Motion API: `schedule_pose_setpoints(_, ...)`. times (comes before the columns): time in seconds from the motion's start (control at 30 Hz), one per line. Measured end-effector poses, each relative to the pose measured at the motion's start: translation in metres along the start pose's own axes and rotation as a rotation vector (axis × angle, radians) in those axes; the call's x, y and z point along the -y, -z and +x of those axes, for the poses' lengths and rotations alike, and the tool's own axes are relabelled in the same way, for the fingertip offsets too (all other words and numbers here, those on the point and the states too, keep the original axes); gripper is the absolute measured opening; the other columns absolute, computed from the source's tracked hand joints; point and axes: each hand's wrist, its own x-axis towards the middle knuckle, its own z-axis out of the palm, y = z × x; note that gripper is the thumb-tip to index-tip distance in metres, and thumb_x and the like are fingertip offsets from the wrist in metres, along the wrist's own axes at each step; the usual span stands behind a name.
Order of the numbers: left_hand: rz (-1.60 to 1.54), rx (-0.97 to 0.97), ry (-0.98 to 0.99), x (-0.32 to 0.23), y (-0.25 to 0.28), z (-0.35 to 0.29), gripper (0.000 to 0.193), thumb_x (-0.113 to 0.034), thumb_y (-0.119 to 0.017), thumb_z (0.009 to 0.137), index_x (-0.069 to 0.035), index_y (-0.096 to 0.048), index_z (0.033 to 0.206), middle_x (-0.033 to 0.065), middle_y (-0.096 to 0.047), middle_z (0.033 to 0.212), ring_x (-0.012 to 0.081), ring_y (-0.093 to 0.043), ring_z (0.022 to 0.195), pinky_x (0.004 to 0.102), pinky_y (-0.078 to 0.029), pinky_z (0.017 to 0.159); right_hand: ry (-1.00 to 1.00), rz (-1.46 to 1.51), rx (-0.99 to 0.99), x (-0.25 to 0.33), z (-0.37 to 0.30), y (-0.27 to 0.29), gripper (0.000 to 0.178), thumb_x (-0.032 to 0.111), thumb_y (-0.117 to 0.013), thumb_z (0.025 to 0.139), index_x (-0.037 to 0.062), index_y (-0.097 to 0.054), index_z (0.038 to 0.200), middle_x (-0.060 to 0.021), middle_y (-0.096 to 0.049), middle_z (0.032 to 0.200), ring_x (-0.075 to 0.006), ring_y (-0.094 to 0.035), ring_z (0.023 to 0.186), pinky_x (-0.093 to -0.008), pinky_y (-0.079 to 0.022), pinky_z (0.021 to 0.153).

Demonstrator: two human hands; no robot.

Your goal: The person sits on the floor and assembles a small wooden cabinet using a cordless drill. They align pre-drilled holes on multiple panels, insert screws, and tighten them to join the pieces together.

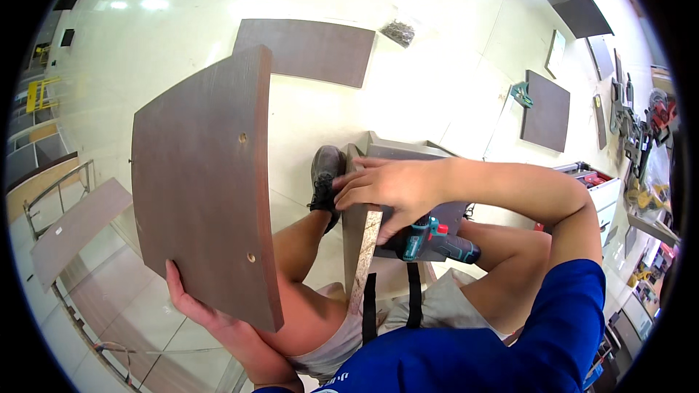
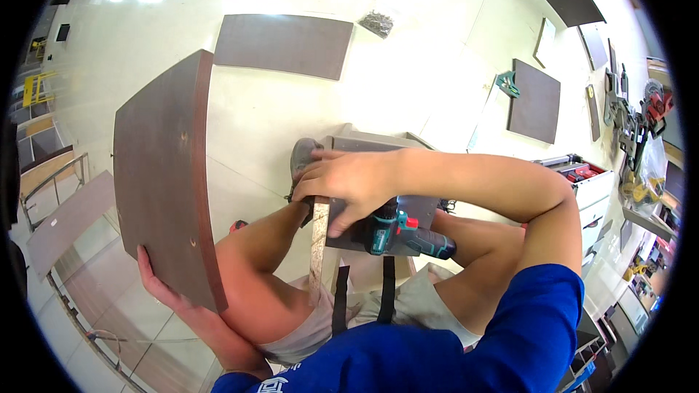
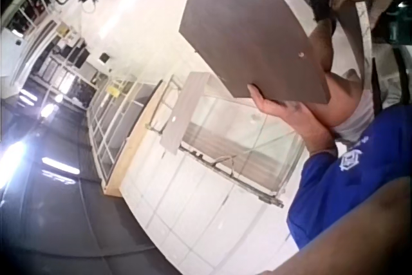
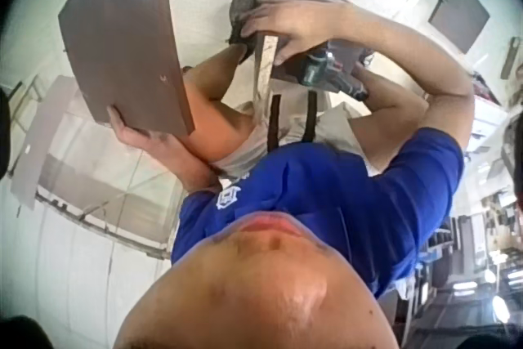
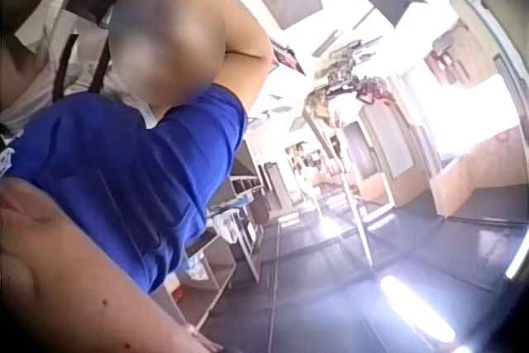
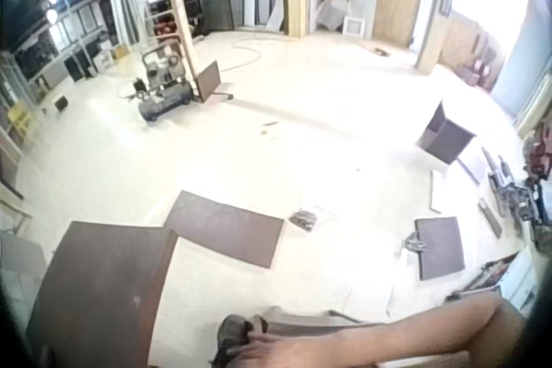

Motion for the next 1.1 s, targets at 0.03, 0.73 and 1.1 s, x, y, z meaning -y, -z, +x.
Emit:
schedule_pose_setpoints(0.03, -0.087, 0.062, 0.054, -0.001, 0.003, 0.002, 0.042, -0.031, -0.044, 0.103, -0.006, -0.052, 0.136, 0.0099, -0.056, 0.136, 0.0256, -0.056, 0.122, 0.0423, -0.047, 0.103, -0.043, 0.044, 0.019, -0.001, 0.000, -0.007, 0.060, 0.035, -0.080, 0.078, 0.0049, -0.056, 0.124, -0.0183, -0.066, 0.110, -0.0361, -0.059, 0.114, -0.0473, -0.045, 0.099)
schedule_pose_setpoints(0.73, -0.125, -0.186, 0.062, 0.007, -0.007, 0.002, 0.049, -0.023, -0.055, 0.099, 0.004, -0.043, 0.139, 0.0212, -0.050, 0.139, 0.0325, -0.050, 0.128, 0.0444, -0.046, 0.104, -0.880, -0.161, -0.552, -0.252, 0.013, 0.100, 0.062, 0.032, -0.071, 0.083, -0.0021, -0.054, 0.131, -0.0219, -0.065, 0.122, -0.0342, -0.062, 0.116, -0.0411, -0.051, 0.099)
schedule_pose_setpoints(1.1, 0.721, -0.030, -0.370, 0.025, -0.006, -0.021, 0.064, -0.036, -0.066, 0.093, -0.001, -0.045, 0.142, 0.0204, -0.044, 0.143, 0.0325, -0.047, 0.130, 0.0462, -0.039, 0.108, -1.341, -0.537, -0.231, -0.414, 0.013, 0.070, 0.087, 0.032, -0.079, 0.072, -0.0006, -0.040, 0.143, -0.0203, -0.045, 0.145, -0.0364, -0.040, 0.139, -0.0505, -0.041, 0.111)
